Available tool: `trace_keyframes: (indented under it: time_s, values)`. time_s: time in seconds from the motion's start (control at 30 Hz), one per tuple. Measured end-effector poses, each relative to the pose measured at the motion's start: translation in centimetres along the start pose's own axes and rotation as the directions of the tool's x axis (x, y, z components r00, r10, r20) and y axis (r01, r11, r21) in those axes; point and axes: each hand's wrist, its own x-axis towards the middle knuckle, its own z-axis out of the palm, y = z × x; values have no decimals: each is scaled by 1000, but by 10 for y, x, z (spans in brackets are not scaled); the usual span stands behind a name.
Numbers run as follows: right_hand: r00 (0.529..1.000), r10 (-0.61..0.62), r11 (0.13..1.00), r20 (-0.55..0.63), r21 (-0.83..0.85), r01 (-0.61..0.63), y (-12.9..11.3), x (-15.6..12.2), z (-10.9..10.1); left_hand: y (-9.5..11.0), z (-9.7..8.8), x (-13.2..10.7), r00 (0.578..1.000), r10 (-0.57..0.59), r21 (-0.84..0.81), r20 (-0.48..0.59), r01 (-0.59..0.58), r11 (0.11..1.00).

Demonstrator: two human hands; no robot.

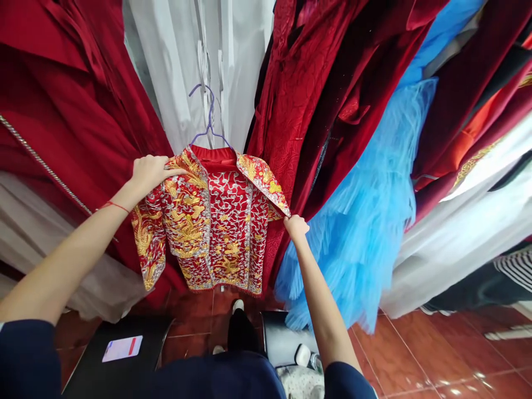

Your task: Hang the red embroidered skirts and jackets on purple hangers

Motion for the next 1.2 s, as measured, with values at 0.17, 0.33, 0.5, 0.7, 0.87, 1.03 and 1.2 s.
trace_keyframes:
  time_s: [0.17, 0.33, 0.5, 0.7, 0.87, 1.03, 1.2]
  values:
    - [999, 33, 998, 34, -57, -31, -7, 7, 5, -3, -1, 2, 1000, 11, 7, -14, -11, 1000]
    - [1000, 25, 990, 12, -138, -23, -28, 8, 5, -2, -3, 1, 1000, 10, 2, -19, -10, 1000]
    - [997, 50, 979, -55, -194, -60, -45, 9, 6, 0, -3, -2, 1000, 5, -24, -22, -6, 1000]
    - [999, 14, 992, -30, -128, -17, -17, 8, 4, 5, 5, 0, 999, -10, -50, -34, 8, 999]
    - [993, -67, 991, -99, -118, 55, 2, 1, 21, 7, 6, -2, 1000, -13, -67, -27, 11, 998]
    - [995, -89, 994, -43, -74, 86, 29, -5, 25, 9, 6, -6, 999, -26, -94, -40, 22, 995]
    - [972, -213, 977, -101, -17, 212, 31, -23, 37, 13, 13, -2, 998, -49, -107, -34, 45, 993]
